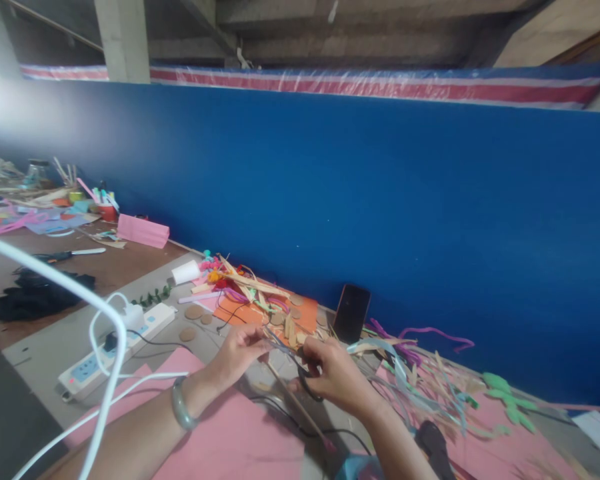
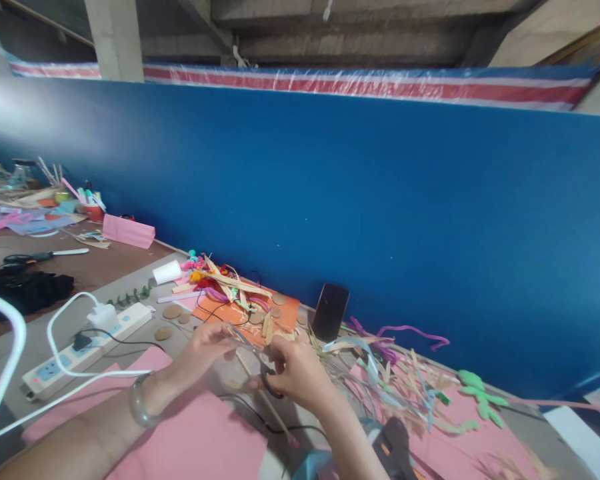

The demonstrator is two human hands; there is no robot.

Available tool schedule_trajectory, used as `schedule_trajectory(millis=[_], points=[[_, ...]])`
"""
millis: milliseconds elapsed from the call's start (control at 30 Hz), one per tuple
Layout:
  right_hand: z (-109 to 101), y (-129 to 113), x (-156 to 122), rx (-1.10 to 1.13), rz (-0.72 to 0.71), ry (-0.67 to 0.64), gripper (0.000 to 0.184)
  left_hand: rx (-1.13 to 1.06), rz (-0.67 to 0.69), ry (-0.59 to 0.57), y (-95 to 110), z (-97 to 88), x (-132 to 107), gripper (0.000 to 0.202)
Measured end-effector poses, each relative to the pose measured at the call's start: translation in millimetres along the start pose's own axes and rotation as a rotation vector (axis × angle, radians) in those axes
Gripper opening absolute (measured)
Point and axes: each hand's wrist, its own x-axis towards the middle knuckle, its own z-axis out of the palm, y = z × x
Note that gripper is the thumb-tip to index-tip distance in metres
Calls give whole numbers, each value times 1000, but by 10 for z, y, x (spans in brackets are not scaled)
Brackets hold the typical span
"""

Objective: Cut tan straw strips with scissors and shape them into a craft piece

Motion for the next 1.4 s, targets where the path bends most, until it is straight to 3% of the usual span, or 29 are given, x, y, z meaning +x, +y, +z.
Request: schedule_trajectory(millis=[333, 1400], points=[[33, 26, 27, 54, 2, -13, 42, -58, 16, -49, -6, 11, -7, 16], [108, 125, 34, 127, 28, -37, 46, -33, 5, -24, 67, 28, -19, 14]])
